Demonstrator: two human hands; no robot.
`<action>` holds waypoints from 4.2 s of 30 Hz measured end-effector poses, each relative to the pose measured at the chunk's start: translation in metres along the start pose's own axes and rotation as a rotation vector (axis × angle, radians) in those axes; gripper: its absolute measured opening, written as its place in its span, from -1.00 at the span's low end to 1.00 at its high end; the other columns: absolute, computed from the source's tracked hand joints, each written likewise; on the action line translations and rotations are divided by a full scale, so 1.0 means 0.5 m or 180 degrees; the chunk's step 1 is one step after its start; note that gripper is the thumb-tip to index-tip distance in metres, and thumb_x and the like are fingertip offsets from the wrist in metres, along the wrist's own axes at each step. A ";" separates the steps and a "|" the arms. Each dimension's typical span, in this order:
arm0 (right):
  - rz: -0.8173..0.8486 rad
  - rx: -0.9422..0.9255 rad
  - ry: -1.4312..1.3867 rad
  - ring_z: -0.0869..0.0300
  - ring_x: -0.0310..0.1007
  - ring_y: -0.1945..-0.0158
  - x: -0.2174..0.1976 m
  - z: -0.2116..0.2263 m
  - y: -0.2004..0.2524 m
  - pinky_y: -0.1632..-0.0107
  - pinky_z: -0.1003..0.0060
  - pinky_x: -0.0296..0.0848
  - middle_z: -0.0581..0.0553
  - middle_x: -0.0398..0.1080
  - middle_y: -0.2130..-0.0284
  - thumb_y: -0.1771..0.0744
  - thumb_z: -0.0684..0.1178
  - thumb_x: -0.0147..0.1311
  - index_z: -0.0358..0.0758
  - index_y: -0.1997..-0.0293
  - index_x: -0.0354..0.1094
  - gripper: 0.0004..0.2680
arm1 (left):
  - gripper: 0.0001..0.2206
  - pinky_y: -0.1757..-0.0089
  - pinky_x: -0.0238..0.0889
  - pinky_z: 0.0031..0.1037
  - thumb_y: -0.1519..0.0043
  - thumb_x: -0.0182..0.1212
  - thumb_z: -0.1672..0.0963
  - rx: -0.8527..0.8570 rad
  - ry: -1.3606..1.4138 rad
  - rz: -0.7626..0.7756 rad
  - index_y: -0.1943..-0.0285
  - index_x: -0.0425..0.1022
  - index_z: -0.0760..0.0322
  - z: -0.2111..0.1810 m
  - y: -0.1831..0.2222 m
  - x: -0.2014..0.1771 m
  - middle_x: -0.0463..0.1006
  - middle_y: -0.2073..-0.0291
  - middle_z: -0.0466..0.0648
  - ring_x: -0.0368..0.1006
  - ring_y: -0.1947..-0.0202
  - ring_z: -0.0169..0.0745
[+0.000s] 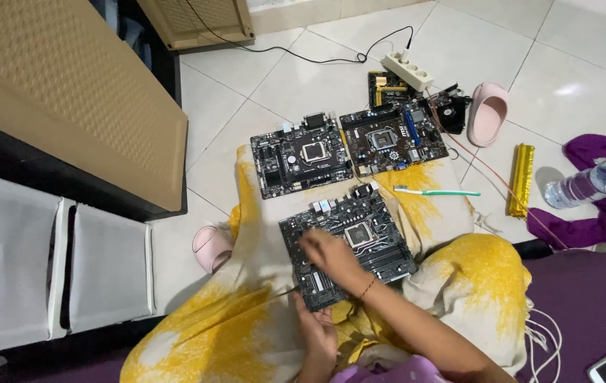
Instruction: Cleaning and inspecting computer motherboards using a small brush or tool while sitting on the floor.
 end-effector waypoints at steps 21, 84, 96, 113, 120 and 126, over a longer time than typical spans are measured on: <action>0.0279 -0.0386 0.0268 0.18 0.59 0.46 0.003 0.007 0.016 0.44 0.53 0.69 -0.15 0.52 0.32 -0.38 -0.18 -0.05 -0.29 0.20 0.43 -0.90 | -0.63 0.04 0.32 -0.36 -0.38 0.02 -0.05 0.0012 -0.0054 0.0095 -0.25 0.49 0.12 0.016 -0.043 -0.013 0.63 -0.02 0.03 0.51 0.04 -0.11; 0.0344 -0.0205 -0.0601 0.24 0.57 0.38 -0.047 -0.074 0.021 0.38 0.49 0.60 -0.10 0.53 0.35 -0.39 -0.15 -0.04 -0.29 0.07 0.26 -0.92 | -0.50 -0.14 0.28 -0.20 -0.31 0.03 -0.07 -0.0113 -0.0052 0.0319 -0.35 0.42 0.21 -0.002 -0.051 0.001 0.51 -0.24 0.05 0.43 -0.17 -0.01; 0.0420 -0.0306 -0.0241 0.10 0.60 0.25 -0.041 -0.039 0.039 0.16 0.37 0.69 -0.28 0.50 0.15 -0.40 -0.02 -0.11 -0.33 0.10 0.37 -0.82 | -0.46 -0.07 0.28 -0.24 -0.34 -0.07 -0.09 0.0120 -0.0817 0.0152 -0.39 0.43 0.25 -0.043 -0.010 0.040 0.52 -0.26 0.08 0.44 -0.18 0.01; -0.0044 0.0082 -0.0463 0.10 0.60 0.14 -0.084 -0.096 0.018 0.01 0.30 0.59 -0.20 0.53 0.18 -0.34 -0.05 0.09 -0.31 -0.01 0.34 -0.79 | -0.28 -0.25 0.22 -0.22 -0.15 0.01 -0.15 0.0313 -0.1527 0.0189 -0.54 0.22 0.06 -0.081 0.112 0.115 0.35 -0.42 -0.05 0.32 -0.34 -0.07; 0.0319 -0.0684 -0.0044 0.16 0.51 0.36 -0.070 -0.047 0.034 0.23 0.33 0.60 -0.19 0.41 0.23 -0.36 -0.10 0.08 -0.29 0.05 0.31 -0.86 | -0.43 -0.28 0.14 -0.26 -0.31 -0.06 -0.05 0.0525 -0.1718 0.0289 -0.55 0.20 0.02 -0.071 0.060 0.100 0.24 -0.49 -0.11 0.22 -0.41 -0.12; -0.0001 -0.0046 -0.0434 0.30 0.48 0.55 -0.084 -0.068 0.026 0.40 0.51 0.64 -0.23 0.55 0.31 -0.36 -0.16 0.04 -0.34 -0.02 0.35 -0.84 | -0.38 -0.24 0.23 -0.27 -0.20 0.10 -0.06 0.0523 -0.1618 0.0227 -0.47 0.32 0.19 -0.073 0.076 0.105 0.41 -0.37 0.00 0.35 -0.31 -0.08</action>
Point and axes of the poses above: each hand's wrist, its own y-axis away from the middle knuckle, its own x-axis out of the palm, z = x × y, the point moved 7 cm from there along -y, towards the middle knuckle
